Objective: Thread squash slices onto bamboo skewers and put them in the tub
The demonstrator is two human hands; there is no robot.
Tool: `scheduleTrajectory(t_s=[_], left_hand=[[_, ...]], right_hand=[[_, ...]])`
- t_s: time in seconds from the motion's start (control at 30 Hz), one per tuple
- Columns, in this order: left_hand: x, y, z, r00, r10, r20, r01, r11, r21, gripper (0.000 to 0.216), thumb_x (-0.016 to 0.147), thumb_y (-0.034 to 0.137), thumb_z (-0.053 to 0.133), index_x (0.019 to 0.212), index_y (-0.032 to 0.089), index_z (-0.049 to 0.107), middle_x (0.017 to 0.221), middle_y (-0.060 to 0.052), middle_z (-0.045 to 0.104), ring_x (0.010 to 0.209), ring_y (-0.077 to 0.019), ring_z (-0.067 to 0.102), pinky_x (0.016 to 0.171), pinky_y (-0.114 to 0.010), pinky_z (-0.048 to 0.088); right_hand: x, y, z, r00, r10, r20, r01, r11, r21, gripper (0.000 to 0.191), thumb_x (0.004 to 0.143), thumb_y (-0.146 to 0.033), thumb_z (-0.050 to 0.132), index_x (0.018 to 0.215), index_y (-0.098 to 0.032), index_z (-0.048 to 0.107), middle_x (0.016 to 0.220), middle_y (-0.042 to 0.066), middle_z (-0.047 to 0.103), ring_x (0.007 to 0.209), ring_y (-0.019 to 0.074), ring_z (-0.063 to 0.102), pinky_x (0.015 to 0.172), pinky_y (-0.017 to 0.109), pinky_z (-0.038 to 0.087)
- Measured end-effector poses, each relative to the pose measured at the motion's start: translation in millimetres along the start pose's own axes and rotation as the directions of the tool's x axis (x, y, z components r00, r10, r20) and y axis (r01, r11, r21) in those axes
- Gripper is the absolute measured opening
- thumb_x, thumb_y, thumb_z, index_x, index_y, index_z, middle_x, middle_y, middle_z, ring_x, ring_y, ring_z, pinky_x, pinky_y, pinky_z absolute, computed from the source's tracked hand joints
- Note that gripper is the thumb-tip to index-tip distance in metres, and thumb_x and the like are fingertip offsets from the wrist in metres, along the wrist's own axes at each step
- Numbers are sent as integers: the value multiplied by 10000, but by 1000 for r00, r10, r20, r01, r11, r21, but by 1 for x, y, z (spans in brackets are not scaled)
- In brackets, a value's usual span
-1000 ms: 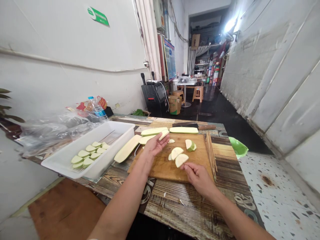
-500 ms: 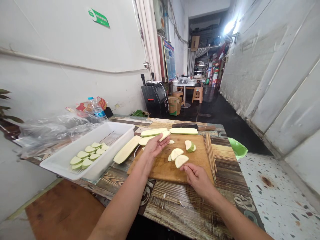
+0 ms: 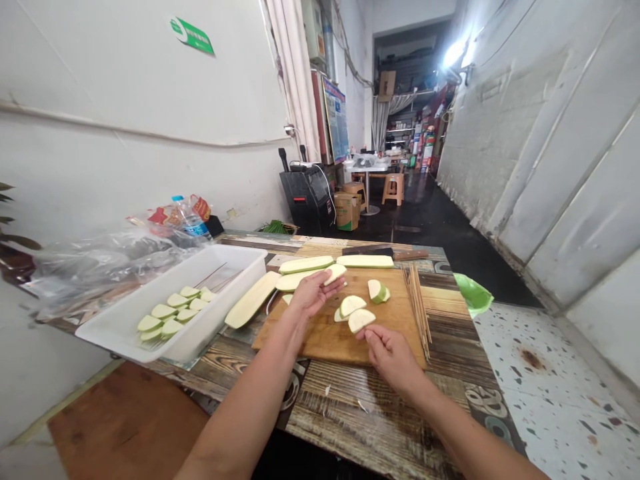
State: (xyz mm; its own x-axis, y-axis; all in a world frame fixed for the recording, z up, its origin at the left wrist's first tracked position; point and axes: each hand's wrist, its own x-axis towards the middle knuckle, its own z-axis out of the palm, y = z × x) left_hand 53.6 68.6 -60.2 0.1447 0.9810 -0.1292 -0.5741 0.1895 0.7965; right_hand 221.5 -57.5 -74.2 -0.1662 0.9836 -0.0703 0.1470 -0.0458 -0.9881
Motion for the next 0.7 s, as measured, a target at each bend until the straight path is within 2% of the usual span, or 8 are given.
scheduleTrajectory(t_s=[0.2,0.3,0.37,0.43,0.53,0.6,0.7], left_hand=[[0,-3,6,999,5,-47,-11,990,-139,168,793,198,569,915,85,591,949,-141,663,852,-235,649,793,-389,523],[-2,0,9,995,23,-92,-38,985,-171,143,808,180,546,886,67,587,895,-142,670,810,-220,657,768,-357,535],[-3,2,11,992,16,-128,-40,981,-188,129,809,152,537,883,59,585,854,-138,674,782,-216,661,748,-345,542],[-4,4,12,988,-6,-152,-25,978,-207,130,804,135,539,894,51,582,837,-140,673,771,-221,662,732,-341,547],[-4,4,12,987,-29,-158,-9,972,-235,131,801,125,541,899,48,582,838,-142,671,776,-227,662,736,-348,546],[-3,3,12,990,-36,-136,1,970,-244,130,803,129,541,897,51,587,857,-144,669,797,-227,659,754,-357,541],[-2,1,11,994,-43,-100,17,969,-248,132,806,136,540,897,57,593,895,-148,665,827,-226,653,777,-365,534]], right_hand=[[5,6,1,997,-70,34,72,995,-72,362,829,-462,402,861,-139,564,418,-96,300,351,57,233,354,190,181],[7,12,1,989,-140,44,146,974,-174,370,855,-430,369,882,-139,594,422,-76,340,366,75,295,378,198,234],[6,15,-2,970,-243,9,233,918,-320,350,860,-395,372,871,-153,624,472,-33,458,421,104,411,429,213,314],[5,16,-5,932,-362,-21,306,816,-490,306,850,-353,401,854,-177,652,610,25,596,538,147,531,525,241,387],[4,15,-7,899,-437,-22,327,704,-630,259,834,-296,426,862,-204,667,758,72,667,645,194,594,618,281,417],[4,13,-6,905,-426,-16,333,729,-599,260,839,-288,416,844,-207,663,744,75,664,652,200,591,620,289,418],[6,11,-4,943,-333,-22,299,873,-386,268,847,-344,420,798,-196,638,585,28,576,553,160,524,529,262,396]])
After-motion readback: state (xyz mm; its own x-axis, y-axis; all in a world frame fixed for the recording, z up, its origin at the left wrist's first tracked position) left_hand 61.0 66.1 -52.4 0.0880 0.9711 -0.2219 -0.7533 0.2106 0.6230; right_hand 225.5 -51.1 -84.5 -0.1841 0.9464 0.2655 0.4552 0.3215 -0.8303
